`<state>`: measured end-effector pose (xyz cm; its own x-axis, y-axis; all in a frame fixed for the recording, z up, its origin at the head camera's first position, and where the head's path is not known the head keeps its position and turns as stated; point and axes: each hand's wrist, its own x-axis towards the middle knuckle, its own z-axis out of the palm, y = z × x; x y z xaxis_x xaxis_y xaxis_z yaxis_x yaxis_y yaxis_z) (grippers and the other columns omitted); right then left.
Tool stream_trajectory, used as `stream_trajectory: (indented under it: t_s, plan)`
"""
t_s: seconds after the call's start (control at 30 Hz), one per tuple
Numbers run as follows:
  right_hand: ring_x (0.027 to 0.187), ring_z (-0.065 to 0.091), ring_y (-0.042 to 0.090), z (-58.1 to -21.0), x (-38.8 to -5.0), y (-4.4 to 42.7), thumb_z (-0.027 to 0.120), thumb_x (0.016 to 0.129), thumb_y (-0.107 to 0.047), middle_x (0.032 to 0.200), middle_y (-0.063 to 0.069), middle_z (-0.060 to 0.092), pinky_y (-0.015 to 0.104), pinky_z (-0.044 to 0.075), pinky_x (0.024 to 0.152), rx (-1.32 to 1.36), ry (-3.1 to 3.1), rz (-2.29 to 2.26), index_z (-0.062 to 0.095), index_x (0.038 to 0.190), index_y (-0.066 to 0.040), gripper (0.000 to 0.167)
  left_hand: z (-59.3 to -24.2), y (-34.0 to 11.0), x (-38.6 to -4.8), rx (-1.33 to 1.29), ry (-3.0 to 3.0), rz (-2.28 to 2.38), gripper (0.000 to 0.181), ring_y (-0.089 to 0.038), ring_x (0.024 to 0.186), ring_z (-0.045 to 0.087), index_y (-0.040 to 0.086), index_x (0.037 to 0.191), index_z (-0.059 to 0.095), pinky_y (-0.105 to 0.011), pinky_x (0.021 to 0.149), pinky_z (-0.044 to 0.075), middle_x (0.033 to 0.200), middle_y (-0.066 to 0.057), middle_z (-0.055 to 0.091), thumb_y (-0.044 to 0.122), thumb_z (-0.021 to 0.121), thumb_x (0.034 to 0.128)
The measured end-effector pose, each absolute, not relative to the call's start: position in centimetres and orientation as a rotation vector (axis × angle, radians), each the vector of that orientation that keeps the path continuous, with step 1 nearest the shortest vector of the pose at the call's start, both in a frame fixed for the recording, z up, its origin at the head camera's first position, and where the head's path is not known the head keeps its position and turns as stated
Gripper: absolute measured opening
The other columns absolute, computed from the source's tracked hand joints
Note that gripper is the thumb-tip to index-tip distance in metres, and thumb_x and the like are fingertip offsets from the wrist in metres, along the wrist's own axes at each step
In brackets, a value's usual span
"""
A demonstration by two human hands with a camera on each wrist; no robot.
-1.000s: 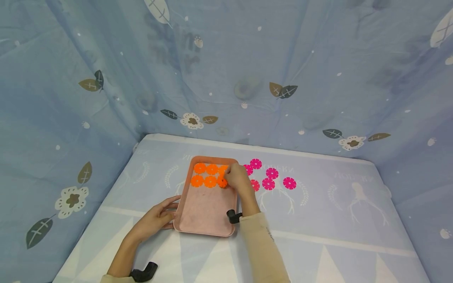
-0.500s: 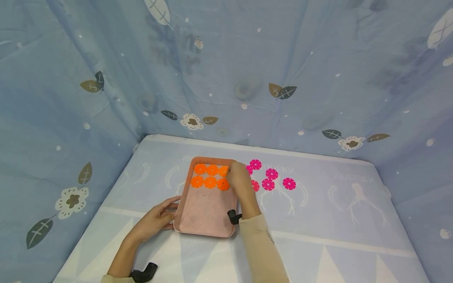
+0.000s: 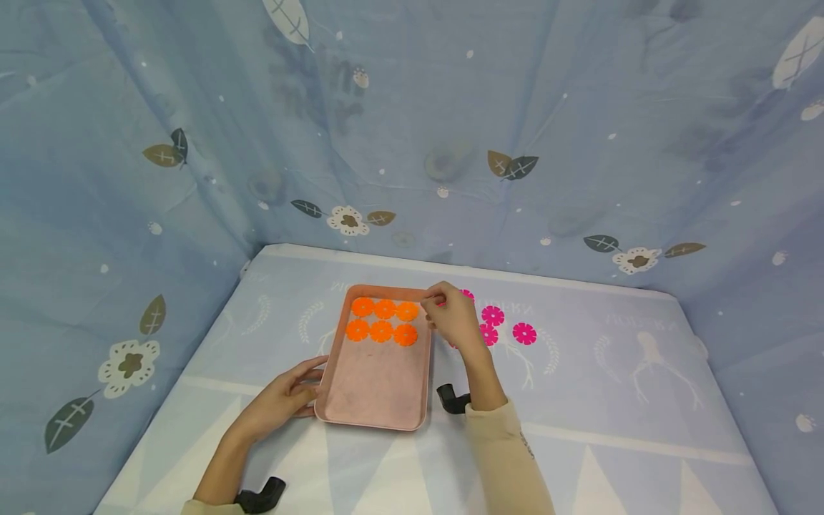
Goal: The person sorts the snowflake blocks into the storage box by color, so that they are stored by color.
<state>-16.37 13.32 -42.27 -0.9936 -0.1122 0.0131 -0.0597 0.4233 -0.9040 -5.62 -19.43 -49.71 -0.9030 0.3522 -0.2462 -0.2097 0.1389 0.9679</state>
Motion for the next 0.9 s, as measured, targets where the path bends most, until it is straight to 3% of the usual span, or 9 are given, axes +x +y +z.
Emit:
stream_trajectory:
  t_s: [0.2,0.4,0.63,0.9]
  plan:
    - [0.078,0.069,0.03,-41.9,-15.6,14.3,0.066,0.099,-0.015,0.096,0.015,0.066,0.042,0.061,0.069,-0.146,2.6,-1.633,0.064,0.114,0.0,0.022,-49.6,-19.4,-5.6,0.133,1.998,1.825,0.055,-0.039,0.119,0.058,0.007,0.155,0.035,-0.044,0.084,0.058,0.144,-0.028,0.043,0.002,0.053,0.103]
    - [0.083,0.068,0.035,-42.0,-14.8,15.5,0.065,0.098,-0.013,0.096,0.015,0.064,0.049,0.06,0.073,-0.138,2.587,-1.651,0.064,0.115,0.002,0.022,-49.7,-19.5,-5.6,0.136,2.002,1.823,0.055,-0.039,0.119,0.058,0.006,0.154,0.035,-0.043,0.084,0.058,0.144,-0.029,0.044,0.002,0.054,0.1028]
    - [0.088,0.069,0.04,-42.9,-14.4,17.2,0.066,0.098,-0.016,0.098,0.014,0.063,0.043,0.061,0.072,-0.116,2.609,-1.64,0.064,0.116,0.001,0.025,-49.8,-19.5,-5.7,0.135,2.015,1.811,0.054,-0.038,0.117,0.06,0.007,0.154,0.036,-0.042,0.083,0.058,0.143,-0.028,0.045,0.002,0.053,0.103]
    - [0.09,0.067,0.043,-43.9,-14.2,19.1,0.066,0.098,-0.015,0.1,0.017,0.064,0.048,0.06,0.074,-0.073,2.605,-1.654,0.063,0.117,0.002,0.025,-49.7,-19.4,-5.6,0.11,2.022,1.8,0.055,-0.036,0.116,0.06,0.007,0.154,0.036,-0.041,0.082,0.058,0.142,-0.027,0.046,0.003,0.055,0.1026]
